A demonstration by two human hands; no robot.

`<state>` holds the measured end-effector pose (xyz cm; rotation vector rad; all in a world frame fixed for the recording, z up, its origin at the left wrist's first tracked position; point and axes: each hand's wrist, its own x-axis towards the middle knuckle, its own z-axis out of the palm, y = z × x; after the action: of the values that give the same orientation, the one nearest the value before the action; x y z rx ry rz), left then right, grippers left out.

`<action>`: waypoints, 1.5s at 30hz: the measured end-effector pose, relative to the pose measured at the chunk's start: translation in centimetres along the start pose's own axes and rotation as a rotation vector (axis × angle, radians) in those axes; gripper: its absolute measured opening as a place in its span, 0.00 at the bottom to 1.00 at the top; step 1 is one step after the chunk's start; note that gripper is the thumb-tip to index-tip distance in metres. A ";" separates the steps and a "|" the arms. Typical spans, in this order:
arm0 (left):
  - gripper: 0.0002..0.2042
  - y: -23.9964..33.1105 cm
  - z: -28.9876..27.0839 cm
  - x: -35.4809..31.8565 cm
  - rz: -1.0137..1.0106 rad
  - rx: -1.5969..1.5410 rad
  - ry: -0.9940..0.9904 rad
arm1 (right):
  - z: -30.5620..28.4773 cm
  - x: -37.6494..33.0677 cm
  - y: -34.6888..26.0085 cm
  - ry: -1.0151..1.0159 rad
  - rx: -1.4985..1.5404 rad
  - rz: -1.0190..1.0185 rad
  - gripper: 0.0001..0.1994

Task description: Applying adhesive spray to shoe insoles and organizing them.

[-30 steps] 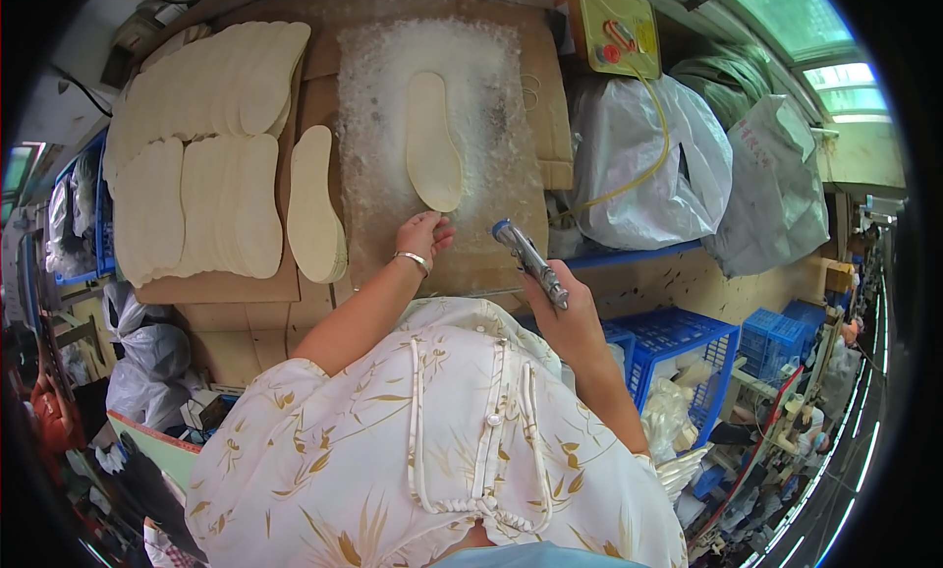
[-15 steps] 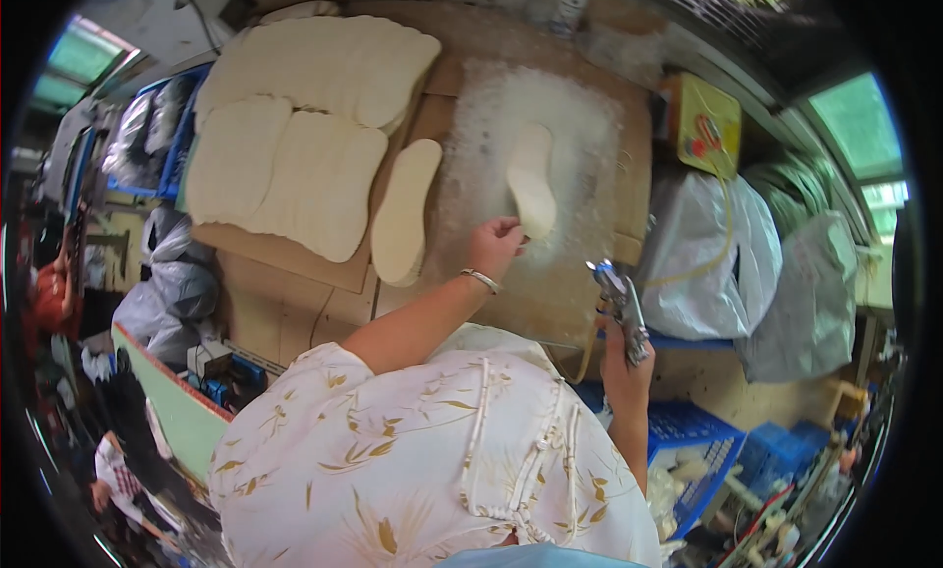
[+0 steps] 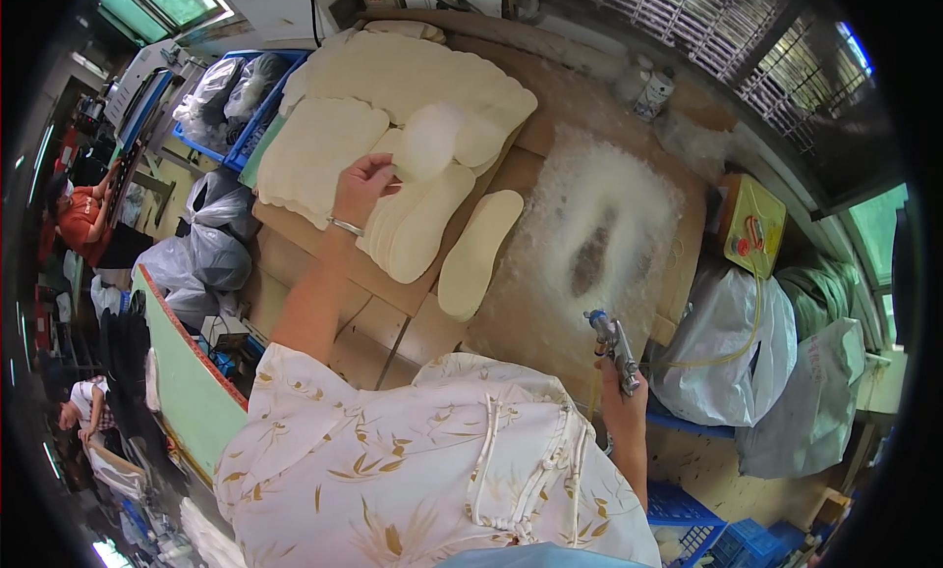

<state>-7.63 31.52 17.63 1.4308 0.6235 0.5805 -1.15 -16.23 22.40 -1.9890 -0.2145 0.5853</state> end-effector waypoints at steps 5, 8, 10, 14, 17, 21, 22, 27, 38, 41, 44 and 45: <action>0.10 -1.0 -7.3 1.5 -0.052 -0.002 0.154 | 1.5 0.6 -0.9 0.001 -0.054 -0.031 0.09; 0.10 -2.7 -10.7 0.9 -0.077 -0.006 0.189 | 2.1 0.8 -1.2 0.017 -0.075 -0.033 0.09; 0.10 -4.8 -13.3 0.4 -0.142 -0.012 0.259 | 2.4 0.9 -1.2 0.025 -0.073 -0.045 0.09; 0.09 -8.4 -16.5 -0.6 -0.227 -0.069 0.352 | 2.8 1.1 -1.2 0.010 -0.050 -0.016 0.09; 0.11 -10.8 -18.3 -1.2 -0.301 -0.042 0.450 | 3.3 1.3 -1.2 0.007 -0.046 -0.005 0.09; 0.16 -12.2 -17.5 -0.9 -0.390 -0.014 0.532 | 3.5 1.3 -0.5 0.019 -0.061 -0.025 0.08; 0.16 -12.3 -17.3 -0.7 -0.389 0.150 0.569 | 3.5 1.2 -0.5 0.019 -0.065 -0.019 0.08; 0.19 -11.6 -12.7 -1.1 0.041 1.053 0.702 | 3.5 1.1 -0.7 0.044 -0.115 0.002 0.09; 0.29 -15.0 8.9 -10.0 0.107 1.138 0.008 | 2.4 0.8 1.1 0.066 -0.103 0.013 0.10; 0.27 -13.8 10.1 -10.5 -0.020 1.134 -0.024 | 1.4 0.4 2.1 0.077 -0.073 0.027 0.11; 0.18 -13.0 10.7 -10.9 0.222 1.197 0.069 | 0.6 -0.1 2.9 0.131 -0.040 -0.027 0.11; 0.18 -13.0 10.6 -10.7 0.236 1.197 0.047 | 0.3 -0.1 3.2 0.110 -0.039 -0.007 0.10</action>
<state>-7.94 15.73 5.54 2.6406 0.9030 0.4121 -1.66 -17.56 19.58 -2.0507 -0.1671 0.4688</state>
